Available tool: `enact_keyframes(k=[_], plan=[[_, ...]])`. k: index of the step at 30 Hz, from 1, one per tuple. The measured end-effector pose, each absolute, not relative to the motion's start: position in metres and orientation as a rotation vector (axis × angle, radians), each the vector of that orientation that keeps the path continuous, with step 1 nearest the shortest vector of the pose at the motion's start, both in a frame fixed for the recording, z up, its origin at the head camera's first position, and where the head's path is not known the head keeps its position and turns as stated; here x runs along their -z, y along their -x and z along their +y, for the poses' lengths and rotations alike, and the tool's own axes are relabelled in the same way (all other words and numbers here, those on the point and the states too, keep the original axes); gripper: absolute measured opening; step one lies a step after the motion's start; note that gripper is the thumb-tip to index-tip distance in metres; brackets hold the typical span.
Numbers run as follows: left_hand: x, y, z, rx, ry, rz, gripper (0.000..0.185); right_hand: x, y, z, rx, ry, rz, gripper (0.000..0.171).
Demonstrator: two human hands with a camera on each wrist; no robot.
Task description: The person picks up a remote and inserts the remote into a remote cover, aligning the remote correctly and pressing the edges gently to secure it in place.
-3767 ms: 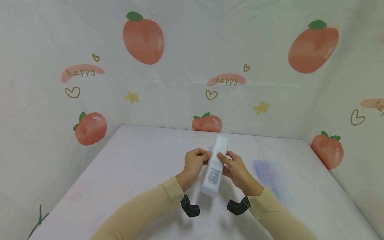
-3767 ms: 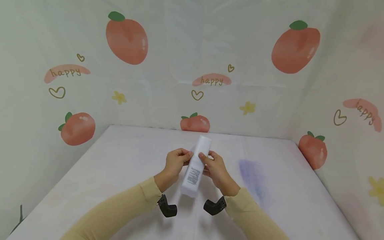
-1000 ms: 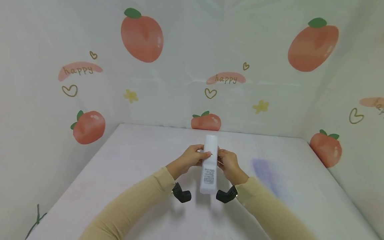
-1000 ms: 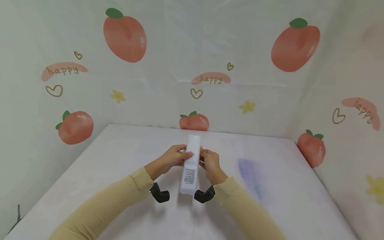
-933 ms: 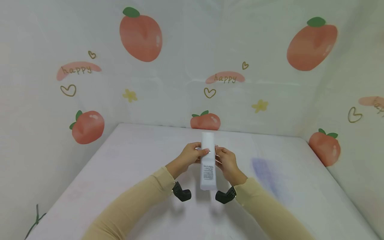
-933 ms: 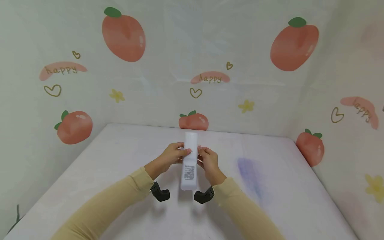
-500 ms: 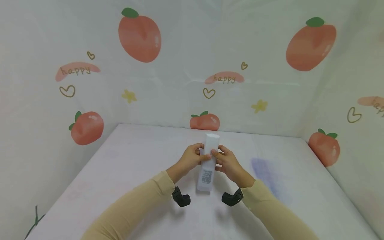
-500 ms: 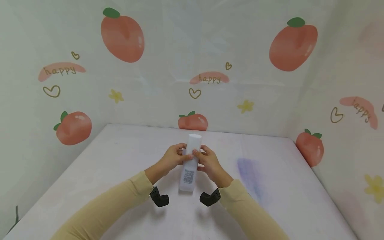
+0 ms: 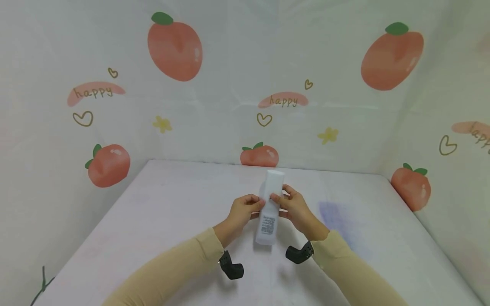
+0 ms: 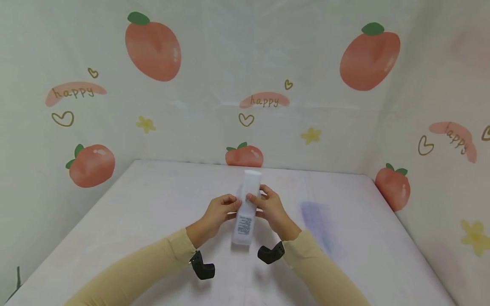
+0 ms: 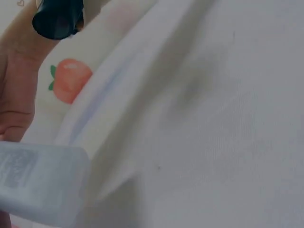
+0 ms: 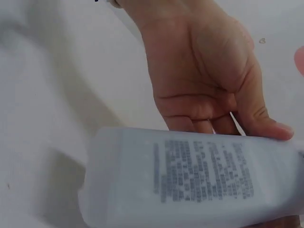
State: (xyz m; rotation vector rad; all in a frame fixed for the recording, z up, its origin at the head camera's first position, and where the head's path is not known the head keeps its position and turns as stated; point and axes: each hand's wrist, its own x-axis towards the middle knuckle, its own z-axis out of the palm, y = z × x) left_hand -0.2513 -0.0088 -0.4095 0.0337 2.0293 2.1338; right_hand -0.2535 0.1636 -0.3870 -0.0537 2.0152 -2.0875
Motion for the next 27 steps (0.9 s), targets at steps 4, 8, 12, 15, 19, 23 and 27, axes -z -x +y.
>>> enact_keyframes(k=[4,8,12,15,19,23,27], plan=[[0.406,0.246,-0.004,-2.237,0.06,1.938,0.019,0.383,0.25,0.161,2.038,0.067,2.084,0.049],[0.4,0.241,0.0,-2.267,0.174,1.881,0.022,0.38,0.244,0.159,1.98,0.031,2.127,0.046],[0.394,0.241,0.003,-2.236,0.273,1.885,0.021,0.379,0.238,0.159,1.933,0.042,2.139,0.05],[0.39,0.244,0.003,-2.219,0.303,1.916,0.018,0.378,0.235,0.158,1.917,0.089,2.152,0.056],[0.383,0.252,0.002,-2.198,0.336,1.928,0.013,0.376,0.232,0.156,1.89,0.155,2.189,0.067],[0.38,0.259,0.001,-2.179,0.381,1.884,0.018,0.376,0.231,0.152,1.857,0.16,2.203,0.063],[0.385,0.258,0.002,-2.234,0.457,1.74,0.024,0.38,0.229,0.148,1.817,0.103,2.235,0.05]])
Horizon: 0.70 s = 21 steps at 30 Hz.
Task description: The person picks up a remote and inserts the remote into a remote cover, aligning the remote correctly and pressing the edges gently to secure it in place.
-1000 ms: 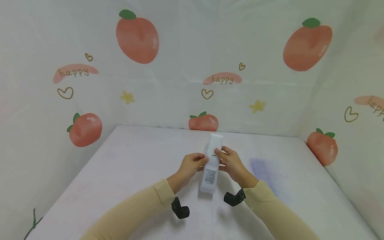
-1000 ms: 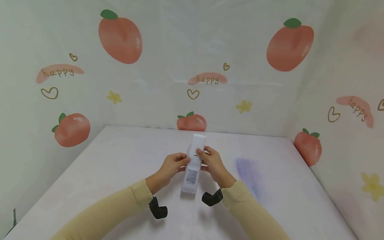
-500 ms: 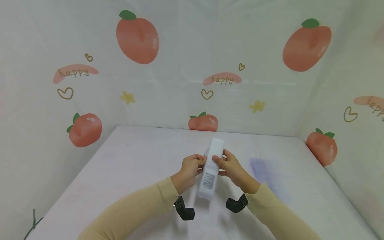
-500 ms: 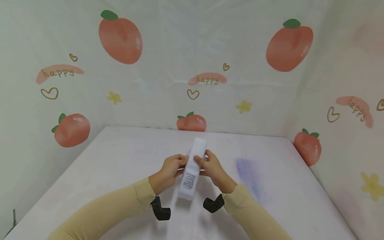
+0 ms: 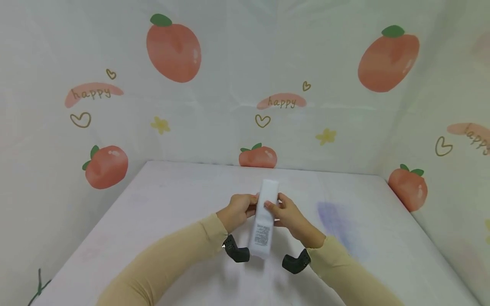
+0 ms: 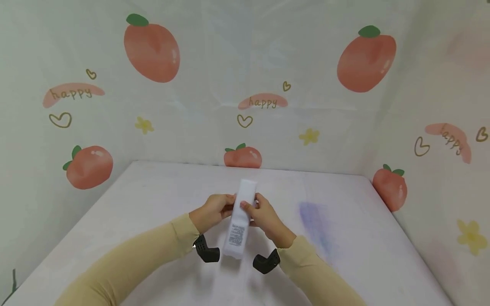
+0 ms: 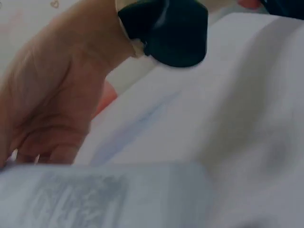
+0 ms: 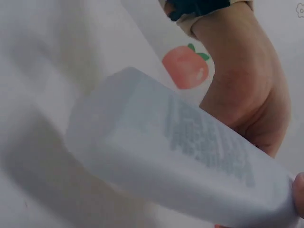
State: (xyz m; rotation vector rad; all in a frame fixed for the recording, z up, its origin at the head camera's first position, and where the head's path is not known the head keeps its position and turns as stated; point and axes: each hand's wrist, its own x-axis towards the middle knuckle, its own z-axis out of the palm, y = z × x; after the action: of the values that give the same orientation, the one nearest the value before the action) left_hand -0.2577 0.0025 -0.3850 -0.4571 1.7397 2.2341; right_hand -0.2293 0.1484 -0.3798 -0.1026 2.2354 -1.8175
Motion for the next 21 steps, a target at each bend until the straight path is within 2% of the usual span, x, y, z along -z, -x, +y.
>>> enact_keyframes(k=[5,8,17,21], plan=[[0.393,0.245,0.009,-2.374,0.52,1.462,0.03,0.382,0.23,0.146,1.739,0.043,2.334,0.043],[0.395,0.241,0.011,-2.399,0.462,1.493,0.027,0.381,0.235,0.146,1.799,-0.01,2.296,0.04],[0.391,0.244,0.002,-2.244,-0.058,1.979,0.039,0.37,0.241,0.154,1.965,0.006,2.13,0.046],[0.388,0.247,-0.004,-2.079,-0.156,2.103,0.046,0.367,0.241,0.157,1.95,0.062,2.109,0.05]])
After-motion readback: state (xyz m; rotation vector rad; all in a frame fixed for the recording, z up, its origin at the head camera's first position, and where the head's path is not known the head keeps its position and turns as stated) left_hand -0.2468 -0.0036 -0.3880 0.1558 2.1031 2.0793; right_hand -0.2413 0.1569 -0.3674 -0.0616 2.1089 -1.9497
